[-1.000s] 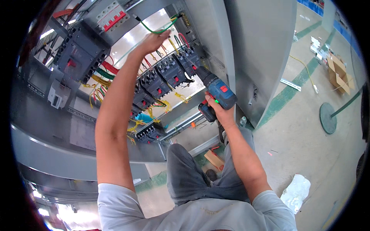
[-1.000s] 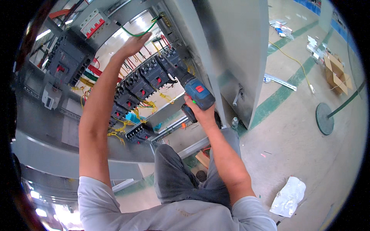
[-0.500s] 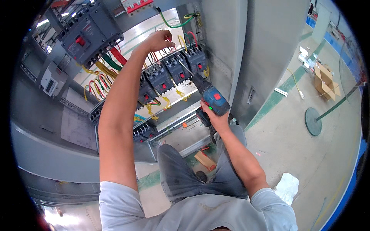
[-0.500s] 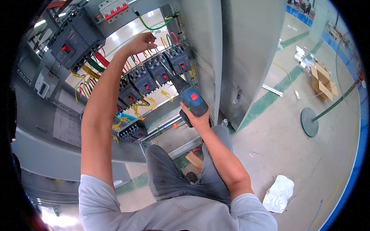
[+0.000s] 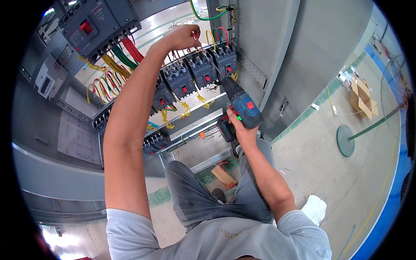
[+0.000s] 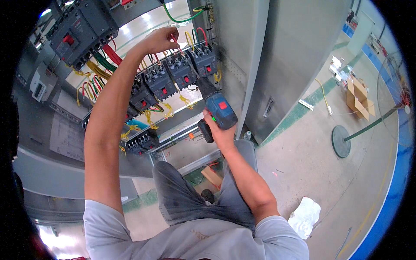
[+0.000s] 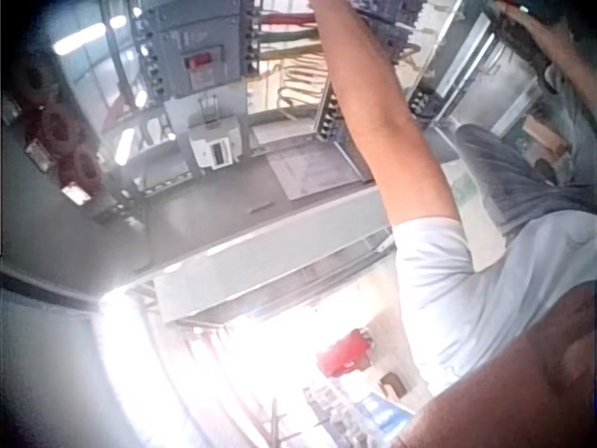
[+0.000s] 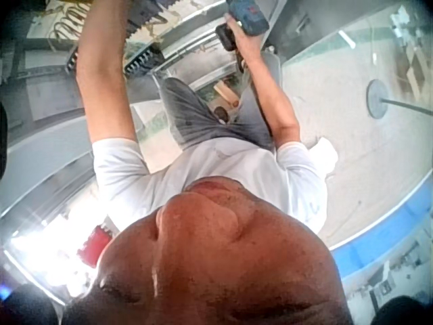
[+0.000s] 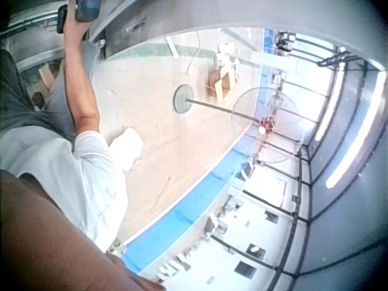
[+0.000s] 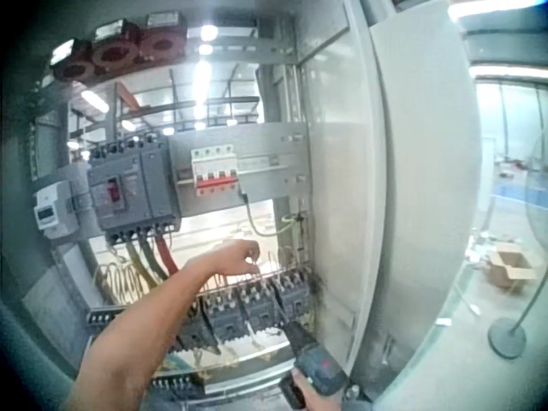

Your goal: The person uses a power drill to tighten screws on electrical components inside an open panel. They manipulate various colored wires and secure connections while seated on a stool.

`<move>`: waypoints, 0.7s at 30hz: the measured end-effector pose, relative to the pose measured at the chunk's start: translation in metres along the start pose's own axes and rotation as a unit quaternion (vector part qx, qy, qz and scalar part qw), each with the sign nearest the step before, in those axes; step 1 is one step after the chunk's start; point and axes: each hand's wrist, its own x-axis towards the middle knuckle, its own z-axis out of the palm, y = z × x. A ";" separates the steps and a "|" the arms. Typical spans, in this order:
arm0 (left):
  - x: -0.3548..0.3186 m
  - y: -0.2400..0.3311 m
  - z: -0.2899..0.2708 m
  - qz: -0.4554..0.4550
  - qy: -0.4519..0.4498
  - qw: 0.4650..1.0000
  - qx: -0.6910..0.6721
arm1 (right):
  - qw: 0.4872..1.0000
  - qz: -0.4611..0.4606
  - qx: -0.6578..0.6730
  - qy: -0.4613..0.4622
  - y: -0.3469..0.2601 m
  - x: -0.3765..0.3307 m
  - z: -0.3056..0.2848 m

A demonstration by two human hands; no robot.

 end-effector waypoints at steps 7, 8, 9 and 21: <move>0.002 0.001 0.002 -0.002 0.002 1.000 0.028 | 1.000 -0.005 0.001 -0.003 0.001 0.007 0.013; 0.003 0.001 0.000 -0.007 0.001 0.999 0.031 | 1.000 0.003 -0.005 -0.004 -0.002 0.006 0.015; 0.002 0.001 0.000 -0.013 0.001 0.999 0.032 | 1.000 -0.011 -0.021 -0.005 -0.009 0.005 0.016; 0.002 0.002 0.002 -0.028 0.005 1.000 0.008 | 0.995 0.039 0.071 0.052 -0.025 0.000 0.043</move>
